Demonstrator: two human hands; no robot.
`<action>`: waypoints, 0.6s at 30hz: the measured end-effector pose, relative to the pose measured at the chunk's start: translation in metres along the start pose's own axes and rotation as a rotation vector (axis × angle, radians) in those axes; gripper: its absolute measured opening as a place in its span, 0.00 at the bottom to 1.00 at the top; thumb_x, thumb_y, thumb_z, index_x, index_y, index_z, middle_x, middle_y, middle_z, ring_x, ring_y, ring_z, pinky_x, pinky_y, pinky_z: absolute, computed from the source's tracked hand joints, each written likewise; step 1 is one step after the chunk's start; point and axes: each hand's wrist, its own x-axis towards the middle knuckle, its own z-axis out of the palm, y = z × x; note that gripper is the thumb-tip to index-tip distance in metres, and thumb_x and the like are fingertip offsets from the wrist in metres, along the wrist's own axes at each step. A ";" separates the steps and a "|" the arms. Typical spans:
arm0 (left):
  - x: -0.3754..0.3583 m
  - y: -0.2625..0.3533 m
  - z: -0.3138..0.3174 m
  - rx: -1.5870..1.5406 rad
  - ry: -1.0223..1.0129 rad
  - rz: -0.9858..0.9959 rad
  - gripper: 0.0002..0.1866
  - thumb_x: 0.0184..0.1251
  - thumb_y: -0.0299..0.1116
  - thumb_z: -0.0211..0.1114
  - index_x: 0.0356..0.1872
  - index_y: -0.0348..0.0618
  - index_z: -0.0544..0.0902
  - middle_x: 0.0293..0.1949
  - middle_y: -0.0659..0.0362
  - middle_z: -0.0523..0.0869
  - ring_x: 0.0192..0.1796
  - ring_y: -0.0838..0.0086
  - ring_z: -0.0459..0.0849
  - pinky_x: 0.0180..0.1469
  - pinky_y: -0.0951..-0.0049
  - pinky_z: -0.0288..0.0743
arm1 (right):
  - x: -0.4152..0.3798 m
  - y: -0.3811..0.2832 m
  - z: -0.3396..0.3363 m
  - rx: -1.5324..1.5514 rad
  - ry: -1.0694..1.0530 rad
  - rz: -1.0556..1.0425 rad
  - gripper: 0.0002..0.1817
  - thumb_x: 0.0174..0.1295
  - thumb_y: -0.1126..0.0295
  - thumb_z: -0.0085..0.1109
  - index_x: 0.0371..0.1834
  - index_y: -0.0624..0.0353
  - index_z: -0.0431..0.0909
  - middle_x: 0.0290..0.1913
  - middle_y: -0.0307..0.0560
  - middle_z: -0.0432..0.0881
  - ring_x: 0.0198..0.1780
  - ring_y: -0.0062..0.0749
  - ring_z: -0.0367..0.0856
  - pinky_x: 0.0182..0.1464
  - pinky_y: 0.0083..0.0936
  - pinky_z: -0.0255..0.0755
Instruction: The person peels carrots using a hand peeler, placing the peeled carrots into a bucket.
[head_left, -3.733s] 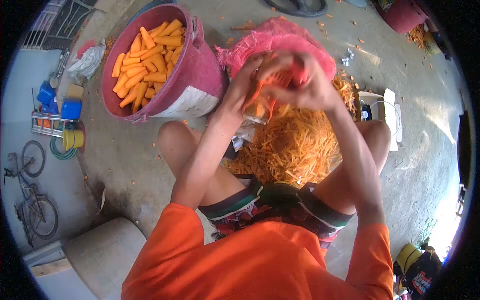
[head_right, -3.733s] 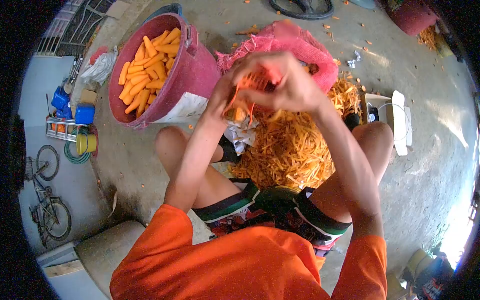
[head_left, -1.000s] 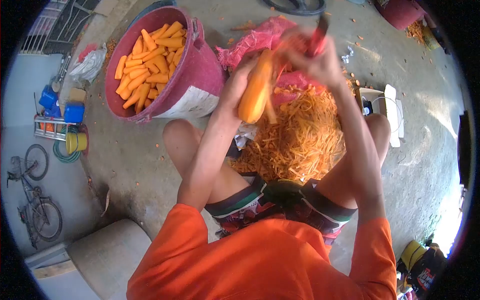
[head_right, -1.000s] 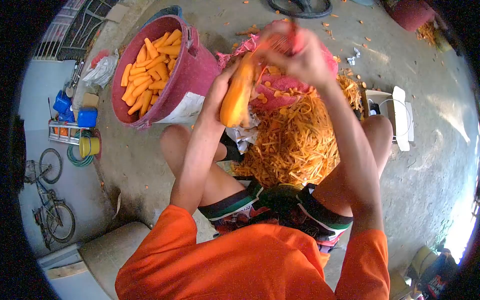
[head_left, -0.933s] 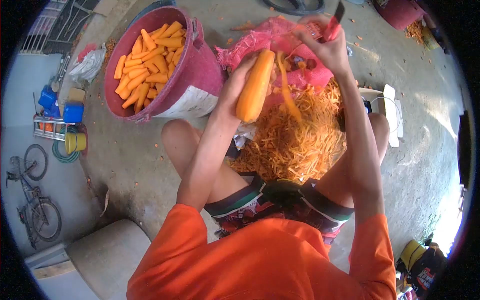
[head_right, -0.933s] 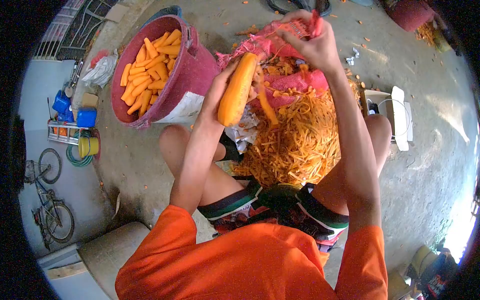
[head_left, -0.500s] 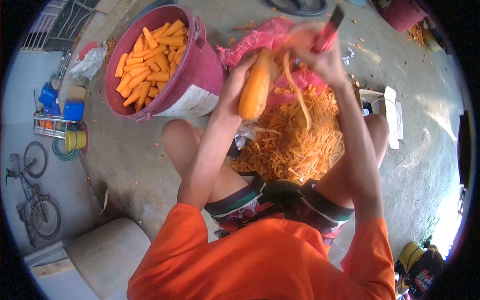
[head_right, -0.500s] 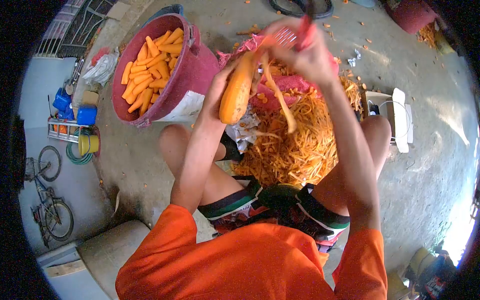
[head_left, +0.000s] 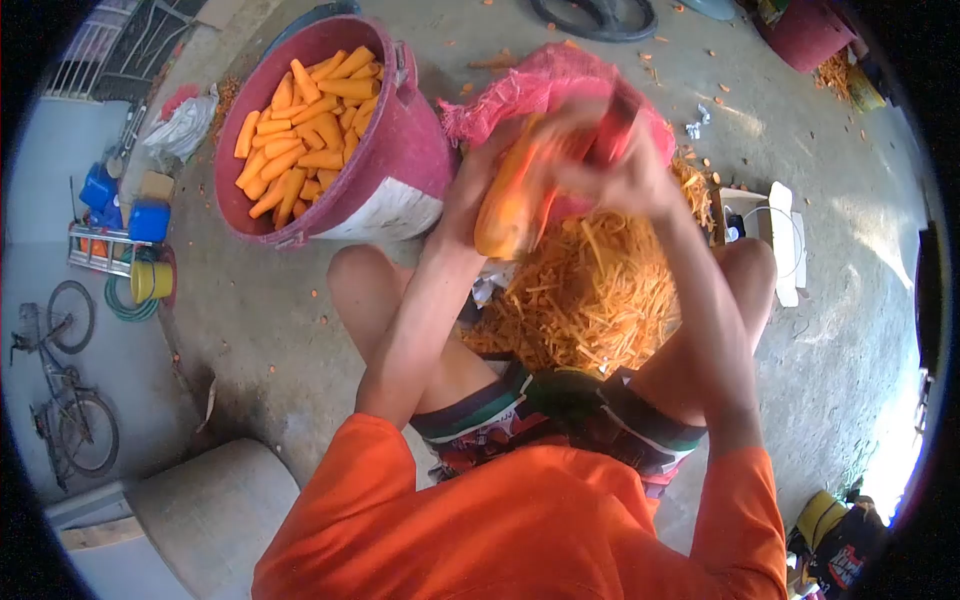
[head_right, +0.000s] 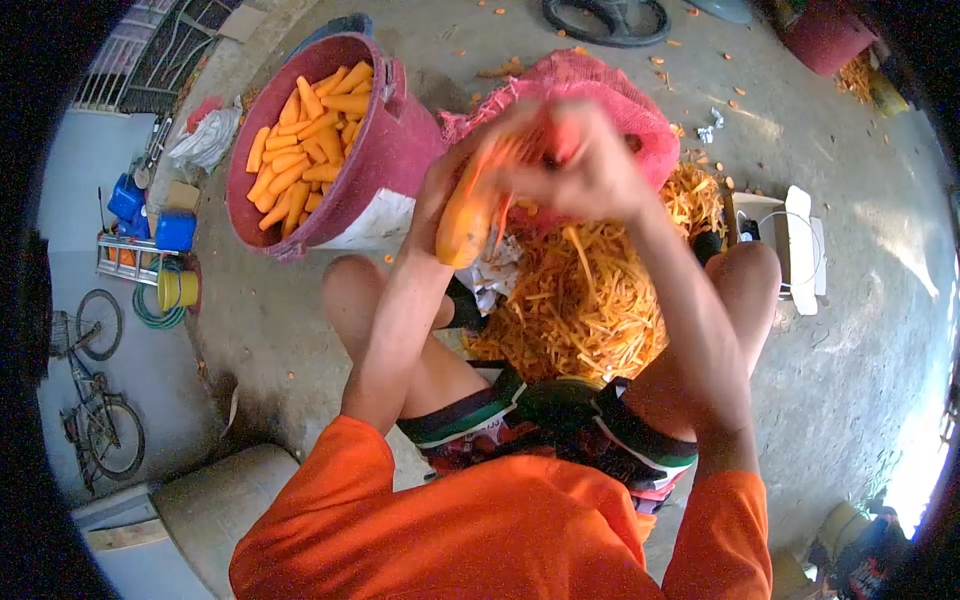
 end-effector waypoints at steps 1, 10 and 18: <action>-0.003 -0.003 -0.004 -0.046 -0.089 -0.019 0.17 0.80 0.41 0.54 0.57 0.39 0.79 0.44 0.57 0.86 0.40 0.75 0.87 0.40 0.76 0.85 | -0.005 0.028 -0.003 0.219 0.197 0.176 0.12 0.56 0.81 0.71 0.44 0.62 0.84 0.41 0.42 0.89 0.43 0.24 0.84 0.48 0.23 0.79; 0.000 -0.005 0.017 -0.064 0.155 0.056 0.17 0.80 0.39 0.56 0.57 0.36 0.78 0.46 0.55 0.84 0.46 0.72 0.86 0.38 0.75 0.85 | 0.004 -0.001 0.000 -0.067 0.029 -0.129 0.15 0.55 0.80 0.71 0.46 0.60 0.85 0.41 0.39 0.88 0.44 0.22 0.84 0.46 0.22 0.79; 0.004 -0.003 0.039 0.037 0.294 0.130 0.17 0.79 0.39 0.57 0.56 0.37 0.80 0.42 0.54 0.87 0.33 0.73 0.87 0.31 0.76 0.84 | 0.007 -0.005 0.004 0.039 0.122 -0.007 0.16 0.53 0.79 0.75 0.46 0.62 0.83 0.44 0.42 0.88 0.45 0.25 0.85 0.50 0.26 0.78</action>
